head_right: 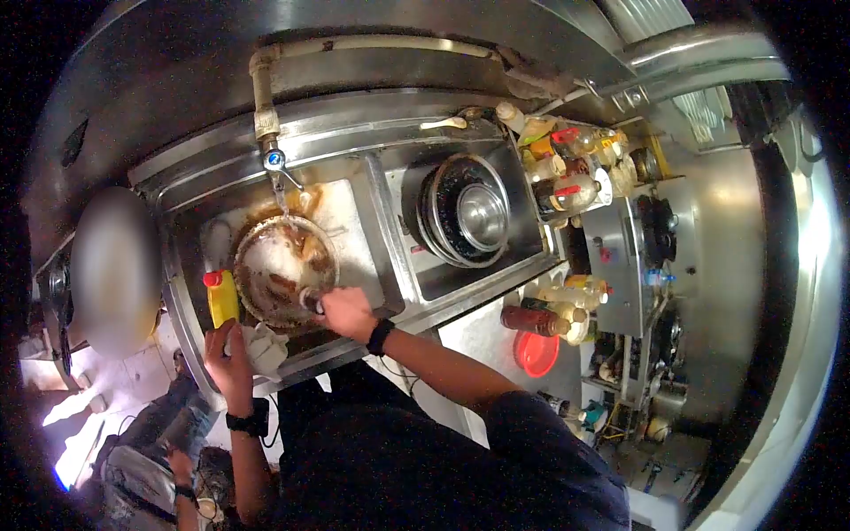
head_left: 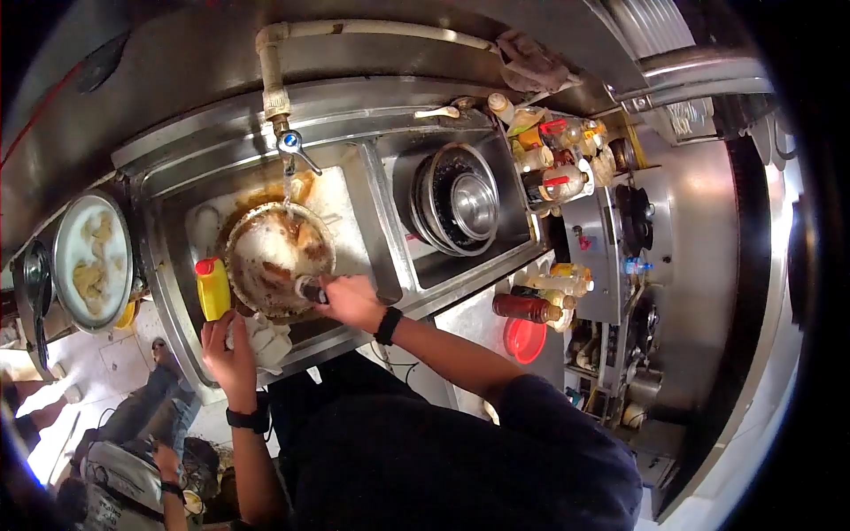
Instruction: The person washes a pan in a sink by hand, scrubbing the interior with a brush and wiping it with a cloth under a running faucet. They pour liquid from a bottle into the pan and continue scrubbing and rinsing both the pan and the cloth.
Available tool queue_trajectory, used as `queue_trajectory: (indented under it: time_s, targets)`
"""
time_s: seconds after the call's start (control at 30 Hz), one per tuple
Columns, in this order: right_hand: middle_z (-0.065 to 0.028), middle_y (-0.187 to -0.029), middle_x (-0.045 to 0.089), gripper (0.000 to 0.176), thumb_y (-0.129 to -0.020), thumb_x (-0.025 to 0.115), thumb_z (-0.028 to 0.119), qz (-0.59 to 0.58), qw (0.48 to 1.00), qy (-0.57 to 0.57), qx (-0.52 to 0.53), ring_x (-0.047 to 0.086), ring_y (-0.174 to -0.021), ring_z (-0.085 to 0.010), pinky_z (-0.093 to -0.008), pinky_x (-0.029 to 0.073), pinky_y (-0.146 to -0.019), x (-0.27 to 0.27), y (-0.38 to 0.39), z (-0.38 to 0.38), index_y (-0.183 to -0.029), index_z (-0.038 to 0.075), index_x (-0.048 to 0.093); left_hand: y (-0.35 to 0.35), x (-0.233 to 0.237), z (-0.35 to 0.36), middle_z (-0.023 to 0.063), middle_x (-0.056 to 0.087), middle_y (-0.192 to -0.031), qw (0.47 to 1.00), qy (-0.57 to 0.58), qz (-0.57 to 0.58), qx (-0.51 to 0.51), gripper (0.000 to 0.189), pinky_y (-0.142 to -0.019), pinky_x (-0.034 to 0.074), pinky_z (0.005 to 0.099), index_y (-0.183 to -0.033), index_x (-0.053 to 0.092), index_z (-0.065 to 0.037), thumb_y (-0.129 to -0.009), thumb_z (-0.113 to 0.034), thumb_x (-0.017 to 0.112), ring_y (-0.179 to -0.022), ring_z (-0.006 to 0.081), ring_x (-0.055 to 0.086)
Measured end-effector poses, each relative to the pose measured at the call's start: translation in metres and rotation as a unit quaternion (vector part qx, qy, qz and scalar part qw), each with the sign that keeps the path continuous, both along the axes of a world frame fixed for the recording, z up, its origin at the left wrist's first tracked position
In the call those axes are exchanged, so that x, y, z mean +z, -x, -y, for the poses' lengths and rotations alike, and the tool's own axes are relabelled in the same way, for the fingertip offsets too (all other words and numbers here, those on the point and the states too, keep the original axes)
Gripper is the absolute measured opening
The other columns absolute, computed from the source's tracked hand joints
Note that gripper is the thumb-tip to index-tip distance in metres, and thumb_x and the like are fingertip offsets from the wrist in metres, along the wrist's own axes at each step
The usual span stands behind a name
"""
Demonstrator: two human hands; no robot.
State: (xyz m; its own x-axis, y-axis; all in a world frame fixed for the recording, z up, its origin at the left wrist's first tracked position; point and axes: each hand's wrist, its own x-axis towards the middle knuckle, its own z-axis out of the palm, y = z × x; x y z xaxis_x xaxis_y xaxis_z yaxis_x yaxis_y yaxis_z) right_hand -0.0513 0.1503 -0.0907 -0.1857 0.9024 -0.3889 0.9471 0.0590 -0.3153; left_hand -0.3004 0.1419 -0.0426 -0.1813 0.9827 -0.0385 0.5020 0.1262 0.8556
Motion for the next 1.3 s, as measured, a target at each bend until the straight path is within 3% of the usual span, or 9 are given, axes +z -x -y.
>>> queue_trajectory:
  time_s: [0.2, 0.4, 0.63, 0.73, 0.87, 0.93, 0.97, 1.13, 1.3]
  targets:
    - [-0.0132, -0.072, 0.066, 0.043, -0.081, 0.065, 0.046, 0.027, 0.993, -0.054, 0.099, 0.067, -0.067, -0.031, -0.043, 0.052, -0.059, -0.025, 0.027, -0.019, -0.099, 0.007, 0.058, -0.004, -0.002, 0.005, 0.013, 0.065, -0.093, 1.0, -0.001, -0.005, 0.006, 0.015, -0.081, 0.047, 0.0374, -0.096, 0.07, 0.0, -0.085, -0.009, 0.065, -0.09, 0.0283, 0.06]
    - [-0.0124, -0.072, 0.066, 0.043, -0.081, 0.065, 0.046, 0.055, 0.987, -0.146, 0.035, 0.065, -0.06, -0.0311, -0.0423, 0.05, -0.054, -0.017, -0.01, -0.046, -0.097, 0.007, 0.058, -0.003, -0.003, 0.009, 0.0126, 0.065, -0.092, 1.0, 0.006, 0.002, 0.014, 0.015, -0.082, 0.046, 0.0374, -0.095, 0.071, 0.0, -0.085, -0.009, 0.065, -0.09, 0.0285, 0.059]
    - [-0.0142, -0.071, 0.067, 0.043, -0.08, 0.067, 0.044, 0.054, 0.995, 0.029, 0.081, 0.067, -0.067, -0.0327, -0.0438, 0.052, -0.062, 0.012, -0.002, -0.003, -0.096, 0.005, 0.064, 0.004, -0.013, 0.014, 0.0123, 0.064, -0.092, 1.0, 0.007, 0.013, 0.027, 0.016, -0.083, 0.046, 0.0369, -0.097, 0.07, 0.001, -0.085, -0.009, 0.064, -0.089, 0.0281, 0.06]
    - [-0.0144, -0.07, 0.067, 0.043, -0.079, 0.067, 0.042, -0.037, 0.994, -0.044, 0.091, 0.067, -0.065, -0.033, -0.0442, 0.052, -0.061, -0.005, 0.018, -0.001, -0.101, 0.006, 0.063, 0.001, -0.01, 0.013, 0.0123, 0.065, -0.091, 0.999, 0.008, 0.015, 0.035, 0.016, -0.083, 0.046, 0.0367, -0.097, 0.07, 0.002, -0.085, -0.008, 0.064, -0.089, 0.0277, 0.06]
    - [-0.0136, -0.068, 0.066, 0.041, -0.079, 0.066, 0.039, -0.03, 0.992, -0.053, 0.109, 0.066, -0.064, -0.0333, -0.0454, 0.051, -0.06, -0.025, 0.044, -0.032, -0.102, 0.006, 0.061, 0.003, -0.009, 0.011, 0.0125, 0.064, -0.089, 1.0, 0.003, 0.006, 0.027, 0.016, -0.081, 0.047, 0.0364, -0.098, 0.07, 0.001, -0.085, -0.007, 0.064, -0.087, 0.0275, 0.06]
    - [-0.0135, -0.067, 0.065, 0.039, -0.079, 0.065, 0.037, -0.081, 0.977, -0.182, 0.079, 0.065, -0.063, -0.0331, -0.0456, 0.049, -0.057, -0.041, 0.04, -0.049, -0.101, 0.006, 0.061, 0.007, -0.009, 0.012, 0.0124, 0.064, -0.089, 1.0, -0.001, 0.005, 0.021, 0.016, -0.08, 0.047, 0.0361, -0.098, 0.07, 0.001, -0.085, -0.007, 0.064, -0.086, 0.0273, 0.061]
    - [-0.0135, -0.067, 0.065, 0.039, -0.079, 0.065, 0.037, -0.081, 0.977, -0.182, 0.079, 0.065, -0.063, -0.0331, -0.0456, 0.049, -0.057, -0.032, 0.035, -0.06, -0.101, 0.006, 0.061, 0.009, -0.01, 0.013, 0.0122, 0.064, -0.088, 1.0, 0.003, -0.002, 0.022, 0.016, -0.08, 0.047, 0.0357, -0.098, 0.07, 0.001, -0.085, -0.007, 0.064, -0.085, 0.0271, 0.061]
    - [-0.015, -0.072, 0.066, 0.045, -0.081, 0.066, 0.045, 0.036, 0.994, -0.098, 0.015, 0.066, -0.066, -0.0348, -0.0458, 0.05, -0.058, 0.006, -0.014, -0.056, -0.101, 0.005, 0.06, 0.012, -0.004, 0.012, 0.0116, 0.064, -0.087, 1.0, -0.009, 0.0, 0.025, 0.015, -0.078, 0.047, 0.0348, -0.097, 0.07, 0.001, -0.084, -0.006, 0.066, -0.083, 0.0266, 0.061]
    - [-0.0201, -0.07, 0.065, 0.053, -0.08, 0.066, 0.051, -0.06, 0.985, -0.008, -0.164, 0.066, -0.071, -0.0374, -0.0438, 0.051, -0.064, 0.015, -0.05, -0.024, -0.088, -0.001, 0.065, 0.018, -0.011, 0.011, 0.0133, 0.063, -0.088, 0.999, -0.03, 0.021, 0.035, 0.015, -0.076, 0.047, 0.035, -0.097, 0.069, 0.003, -0.086, -0.006, 0.065, -0.083, 0.0266, 0.061]
